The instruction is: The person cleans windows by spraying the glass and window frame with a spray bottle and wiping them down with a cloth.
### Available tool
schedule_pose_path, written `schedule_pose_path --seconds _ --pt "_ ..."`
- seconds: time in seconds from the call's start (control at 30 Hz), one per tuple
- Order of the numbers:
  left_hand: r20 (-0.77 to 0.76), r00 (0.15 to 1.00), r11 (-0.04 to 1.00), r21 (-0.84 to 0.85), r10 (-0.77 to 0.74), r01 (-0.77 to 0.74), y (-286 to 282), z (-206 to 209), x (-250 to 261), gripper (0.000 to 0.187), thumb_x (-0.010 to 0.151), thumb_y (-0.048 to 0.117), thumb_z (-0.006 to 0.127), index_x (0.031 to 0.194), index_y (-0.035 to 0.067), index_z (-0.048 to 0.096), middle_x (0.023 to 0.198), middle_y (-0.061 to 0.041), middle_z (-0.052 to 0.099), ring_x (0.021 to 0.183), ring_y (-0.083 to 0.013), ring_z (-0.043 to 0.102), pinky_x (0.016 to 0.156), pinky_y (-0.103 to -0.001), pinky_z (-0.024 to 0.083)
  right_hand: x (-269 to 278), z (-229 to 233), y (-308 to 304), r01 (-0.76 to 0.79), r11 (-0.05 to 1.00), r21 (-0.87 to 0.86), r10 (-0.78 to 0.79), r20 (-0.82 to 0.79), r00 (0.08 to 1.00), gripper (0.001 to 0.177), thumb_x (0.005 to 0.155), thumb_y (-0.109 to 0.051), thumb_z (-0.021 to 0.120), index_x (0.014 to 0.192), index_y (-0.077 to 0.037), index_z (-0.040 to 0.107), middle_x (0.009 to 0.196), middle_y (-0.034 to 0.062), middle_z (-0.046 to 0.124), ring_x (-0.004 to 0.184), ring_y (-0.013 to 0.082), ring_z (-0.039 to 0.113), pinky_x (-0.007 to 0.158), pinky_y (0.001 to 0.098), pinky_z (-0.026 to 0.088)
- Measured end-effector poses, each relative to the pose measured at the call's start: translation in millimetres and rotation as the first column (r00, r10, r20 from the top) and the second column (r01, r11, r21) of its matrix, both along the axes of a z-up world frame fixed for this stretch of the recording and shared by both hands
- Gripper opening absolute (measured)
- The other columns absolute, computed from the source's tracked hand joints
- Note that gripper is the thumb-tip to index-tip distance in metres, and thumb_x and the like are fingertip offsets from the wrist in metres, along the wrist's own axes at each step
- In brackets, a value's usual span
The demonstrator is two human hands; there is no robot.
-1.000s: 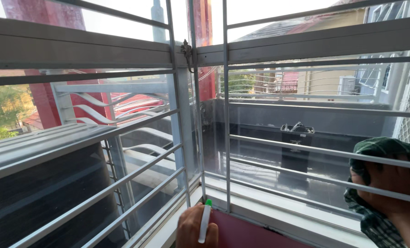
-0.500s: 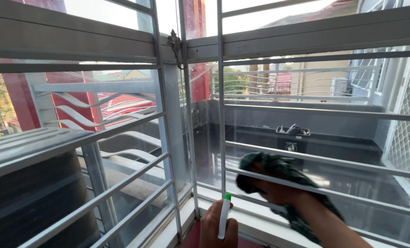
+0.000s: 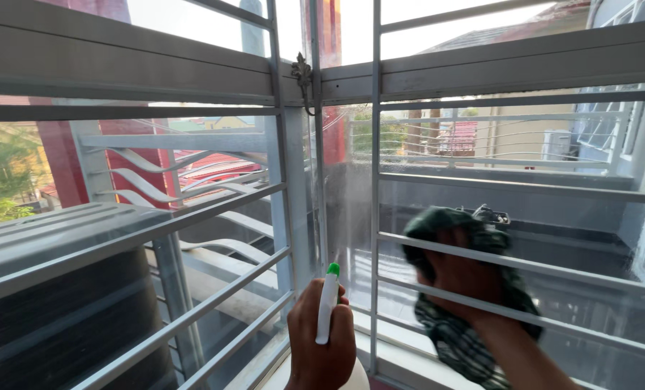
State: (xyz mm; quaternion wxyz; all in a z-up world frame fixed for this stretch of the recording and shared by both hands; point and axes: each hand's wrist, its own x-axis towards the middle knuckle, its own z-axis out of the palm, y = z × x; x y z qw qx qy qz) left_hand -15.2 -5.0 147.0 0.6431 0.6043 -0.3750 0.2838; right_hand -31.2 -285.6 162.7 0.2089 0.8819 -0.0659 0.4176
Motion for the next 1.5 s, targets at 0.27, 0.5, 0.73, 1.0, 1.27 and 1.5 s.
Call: schedule_pose_path --seconds 0.27,0.5,0.73,1.0,1.27,1.5 --pt "-0.031 0.996 0.939 0.336 0.085 -0.069 41.7 -9.7 -8.3 0.028 0.085 0.007 0.054 0.108 0.0 0.066 0.09 -0.023 0.07 0.09 -0.0395 0.069 0.085 -0.05 0.055 -111.8 -18.1 -49.0 0.41 0.911 0.04 -0.411 0.026 0.911 0.067 0.083 -0.063 0.057 0.14 -0.027 0.06 0.134 0.0129 0.056 0.129 0.0376 0.051 0.105 0.0583 0.048" --pt "0.141 0.982 0.962 0.223 0.129 -0.159 62.5 -21.8 0.7 0.034 0.076 0.009 0.055 0.103 -0.006 0.068 0.1 -0.025 0.074 0.12 -0.0427 0.066 0.109 -0.052 0.046 -111.2 -35.8 -60.3 0.44 0.898 0.005 -0.44 0.026 0.897 0.067 0.083 -0.061 0.056 0.141 -0.027 0.061 0.142 0.0095 0.053 0.135 0.0328 0.048 0.11 0.0648 0.04" --pt "0.172 0.983 0.972 0.213 0.064 -0.1 36.4 -28.1 9.0 0.04 0.075 0.009 0.056 0.11 -0.007 0.067 0.101 -0.026 0.073 0.119 -0.0436 0.064 0.111 -0.052 0.044 2.7 -43.8 -40.1 -0.142 0.964 -0.226 0.146 0.004 0.989 0.048 0.09 -0.033 0.056 0.134 -0.015 0.06 0.144 0.0252 0.047 0.129 0.0473 0.049 0.102 0.055 0.053" --pt "0.285 0.958 0.953 0.291 -0.005 -0.081 -8.0 -72.6 66.5 0.038 0.074 0.016 0.054 0.101 -0.003 0.074 0.095 -0.019 0.077 0.107 -0.0389 0.074 0.108 -0.053 0.051 104.0 -20.0 55.7 -0.217 0.975 -0.041 0.221 0.153 0.963 0.058 0.086 -0.042 0.068 0.139 -0.019 0.06 0.146 0.0185 0.05 0.124 0.0394 0.058 0.085 0.0535 0.058" --pt "0.322 0.945 0.956 0.257 0.054 -0.142 -66.9 -167.5 166.5 0.048 0.092 0.049 0.062 0.103 0.006 0.08 0.099 -0.009 0.083 0.11 -0.0283 0.077 0.102 -0.047 0.056 110.6 6.9 77.6 -0.144 0.99 -0.007 0.14 0.283 0.949 0.061 0.083 -0.046 0.072 0.135 -0.016 0.062 0.144 0.0197 0.053 0.126 0.0406 0.056 0.085 0.0551 0.058" --pt "0.263 0.949 0.919 0.389 -0.177 0.064 -55.3 -170.7 166.4 0.028 0.091 0.029 0.077 0.11 0.008 0.076 0.106 -0.009 0.082 0.11 -0.0262 0.077 0.098 -0.047 0.055 51.7 2.5 43.2 0.001 1.0 -0.003 0.0 0.352 0.936 0.056 0.089 -0.048 0.062 0.127 -0.009 0.067 0.133 0.0262 0.058 0.126 0.0471 0.056 0.088 0.0591 0.057"
